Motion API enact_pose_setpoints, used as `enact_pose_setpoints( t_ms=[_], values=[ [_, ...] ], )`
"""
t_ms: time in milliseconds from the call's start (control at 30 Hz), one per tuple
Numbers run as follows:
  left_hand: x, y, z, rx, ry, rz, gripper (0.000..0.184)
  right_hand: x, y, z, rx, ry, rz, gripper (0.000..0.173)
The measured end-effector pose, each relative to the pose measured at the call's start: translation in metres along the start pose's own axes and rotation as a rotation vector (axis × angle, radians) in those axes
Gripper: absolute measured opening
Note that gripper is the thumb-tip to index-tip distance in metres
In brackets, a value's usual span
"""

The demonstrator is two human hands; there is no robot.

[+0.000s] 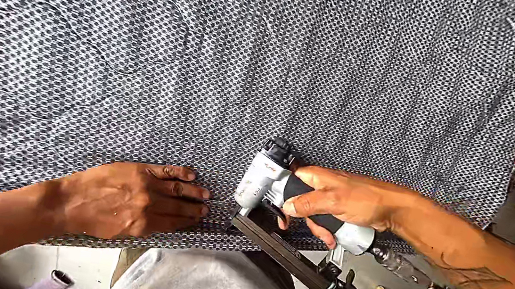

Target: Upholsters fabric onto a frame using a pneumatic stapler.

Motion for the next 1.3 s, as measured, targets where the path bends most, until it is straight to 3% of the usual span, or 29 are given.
enact_pose_setpoints(
  t_ms=[433,867,1133,1300],
  values=[
    [-0.156,-0.034,0.002,-0.020,0.072,-0.055,0.044,0.059,0.090,0.098,-0.004,0.016,-0.027,0.017],
    [-0.251,-0.061,0.001,0.039,-0.013,-0.028,0.039,0.124,0.156,0.182,-0.019,-0.045,0.055,0.017],
    [-0.321,-0.077,0.001,0.039,0.035,-0.044,0.040,0.153,0.194,0.230,-0.030,0.018,0.070,0.017],
    [-0.379,-0.098,0.000,-0.025,0.040,-0.074,0.028,0.170,0.224,0.261,-0.021,0.032,0.018,0.017]
  ],
)
Point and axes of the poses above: each hand's wrist, its own x-axis towards the middle knuckle, its own y-axis out of the palm, z = x × y, the point moved 6 cm from there along x, towards the middle knuckle, and after that the axes turned 1 degree about y, right-handed, at the moved point
